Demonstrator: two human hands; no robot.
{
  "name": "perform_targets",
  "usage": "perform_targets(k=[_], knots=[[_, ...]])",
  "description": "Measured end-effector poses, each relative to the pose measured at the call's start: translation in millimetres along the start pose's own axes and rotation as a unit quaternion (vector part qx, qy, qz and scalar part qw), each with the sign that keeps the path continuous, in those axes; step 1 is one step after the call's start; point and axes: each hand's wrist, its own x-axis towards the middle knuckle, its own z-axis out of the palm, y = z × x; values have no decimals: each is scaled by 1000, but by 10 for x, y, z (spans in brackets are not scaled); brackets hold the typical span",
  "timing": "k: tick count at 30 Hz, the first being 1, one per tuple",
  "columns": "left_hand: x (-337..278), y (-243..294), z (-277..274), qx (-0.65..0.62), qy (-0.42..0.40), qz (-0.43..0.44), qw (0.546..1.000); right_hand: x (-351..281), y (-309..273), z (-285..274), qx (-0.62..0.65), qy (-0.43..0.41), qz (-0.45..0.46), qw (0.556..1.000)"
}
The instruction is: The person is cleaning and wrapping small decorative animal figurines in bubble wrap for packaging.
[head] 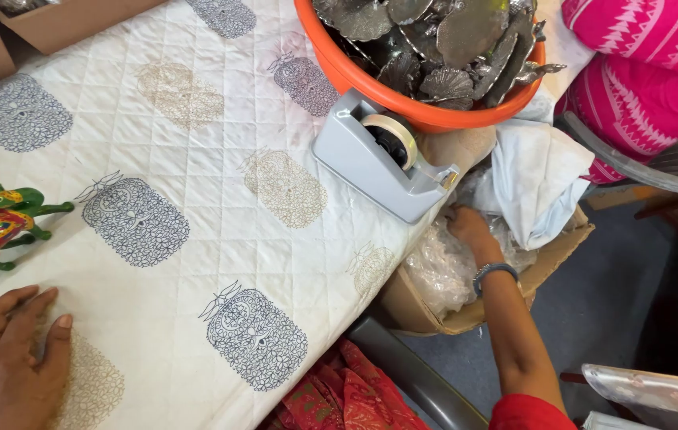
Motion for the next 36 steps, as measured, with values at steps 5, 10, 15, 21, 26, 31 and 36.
perform_targets(k=[5, 10, 15, 21, 26, 31, 36], knots=[[17, -51, 22, -3, -16, -2, 1000, -791, -439, -719, -5, 117, -28, 993], [-25, -153, 117, -72, -50, -37, 995, -1570, -773, -1027, 217, 38, -117, 968], [3, -107, 76, -58, -52, -35, 996, -1798, -936, -738, 10, -26, -187, 982], [42, 42, -47, 39, 0, 10, 999, -1672, -257, -941, 338, 166, -91, 922], [-34, -128, 126, -23, -16, -13, 1000, -1722, -245, -1235, 469, 244, -133, 838], [11, -54, 51, -20, -19, -9, 1000, -1843, -385, -1403, 525, 287, -111, 793], [89, 351, -128, -5, 34, -8, 999, -1987, -556, -1538, 633, 267, -171, 706]])
